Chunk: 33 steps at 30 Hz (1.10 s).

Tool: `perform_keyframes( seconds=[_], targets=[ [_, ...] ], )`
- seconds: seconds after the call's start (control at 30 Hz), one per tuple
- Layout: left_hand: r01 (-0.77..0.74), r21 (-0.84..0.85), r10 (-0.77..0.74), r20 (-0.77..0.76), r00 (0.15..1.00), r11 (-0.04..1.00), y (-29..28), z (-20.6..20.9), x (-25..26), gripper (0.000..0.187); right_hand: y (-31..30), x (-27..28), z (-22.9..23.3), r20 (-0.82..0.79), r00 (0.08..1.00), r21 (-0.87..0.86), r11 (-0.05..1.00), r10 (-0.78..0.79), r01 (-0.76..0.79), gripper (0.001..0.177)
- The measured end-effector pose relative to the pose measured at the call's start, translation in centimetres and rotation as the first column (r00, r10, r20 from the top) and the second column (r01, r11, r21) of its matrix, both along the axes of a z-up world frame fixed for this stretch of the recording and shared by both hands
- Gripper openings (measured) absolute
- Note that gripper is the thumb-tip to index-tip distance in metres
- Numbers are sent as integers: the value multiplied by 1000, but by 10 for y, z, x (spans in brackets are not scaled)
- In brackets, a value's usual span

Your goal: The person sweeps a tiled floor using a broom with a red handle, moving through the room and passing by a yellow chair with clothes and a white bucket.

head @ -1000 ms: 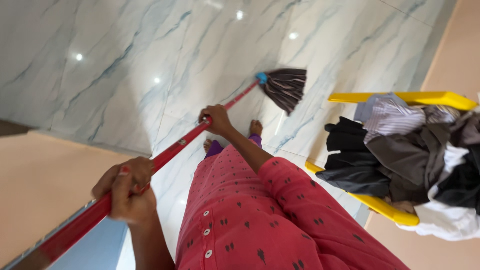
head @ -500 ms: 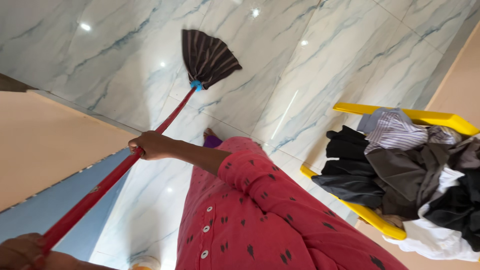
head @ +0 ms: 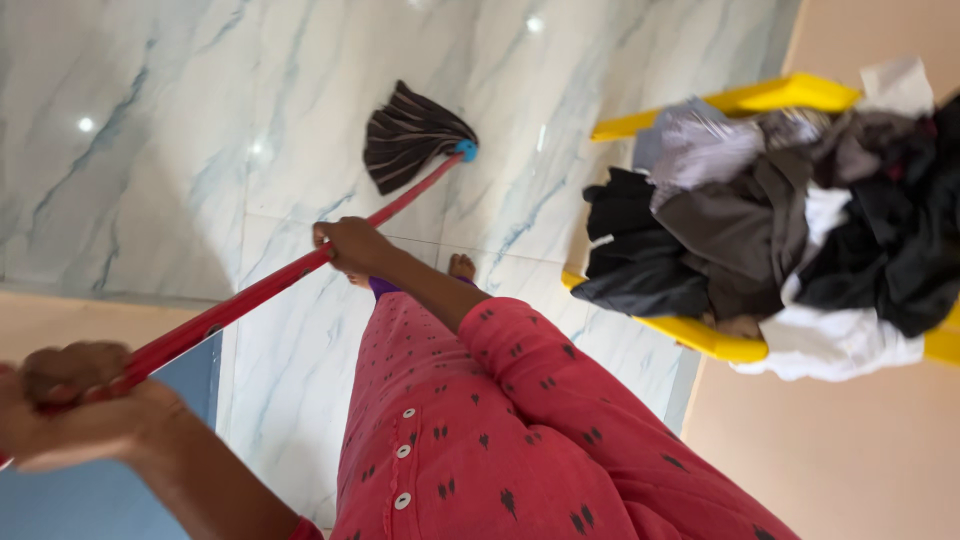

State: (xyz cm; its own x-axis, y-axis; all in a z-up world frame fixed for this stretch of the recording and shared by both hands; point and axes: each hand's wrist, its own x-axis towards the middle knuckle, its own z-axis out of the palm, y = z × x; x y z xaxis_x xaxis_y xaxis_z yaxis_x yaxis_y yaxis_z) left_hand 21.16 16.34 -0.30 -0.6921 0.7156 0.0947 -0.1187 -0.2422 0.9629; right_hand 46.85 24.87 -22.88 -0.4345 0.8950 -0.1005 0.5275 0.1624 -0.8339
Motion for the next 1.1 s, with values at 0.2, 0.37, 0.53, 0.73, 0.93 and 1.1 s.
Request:
perform_keyframes(
  seconds=[0.2,0.37,0.53,0.73,0.93,1.1],
  targets=[
    [396,30,-385,318,866,918,45,2,142,34,-59,140,-31,84,966,-3,969,-245,246,18],
    [602,-131,-495,447,745,787,30,-32,242,26,-135,237,-51,55,874,-20,875,-483,484,34],
    [790,-107,-673,462,578,604,7,-31,276,32,-190,262,-78,199,792,-86,795,-577,601,11],
    [818,-77,-738,388,552,571,-16,-10,259,34,-203,243,-71,151,825,-62,827,-545,558,8],
    [793,46,-778,234,583,608,-40,27,212,38,-175,192,-45,75,861,99,863,-504,496,12],
    [687,136,-699,63,713,713,-73,60,142,31,-140,117,-16,-24,950,98,945,-310,311,13]
  ],
)
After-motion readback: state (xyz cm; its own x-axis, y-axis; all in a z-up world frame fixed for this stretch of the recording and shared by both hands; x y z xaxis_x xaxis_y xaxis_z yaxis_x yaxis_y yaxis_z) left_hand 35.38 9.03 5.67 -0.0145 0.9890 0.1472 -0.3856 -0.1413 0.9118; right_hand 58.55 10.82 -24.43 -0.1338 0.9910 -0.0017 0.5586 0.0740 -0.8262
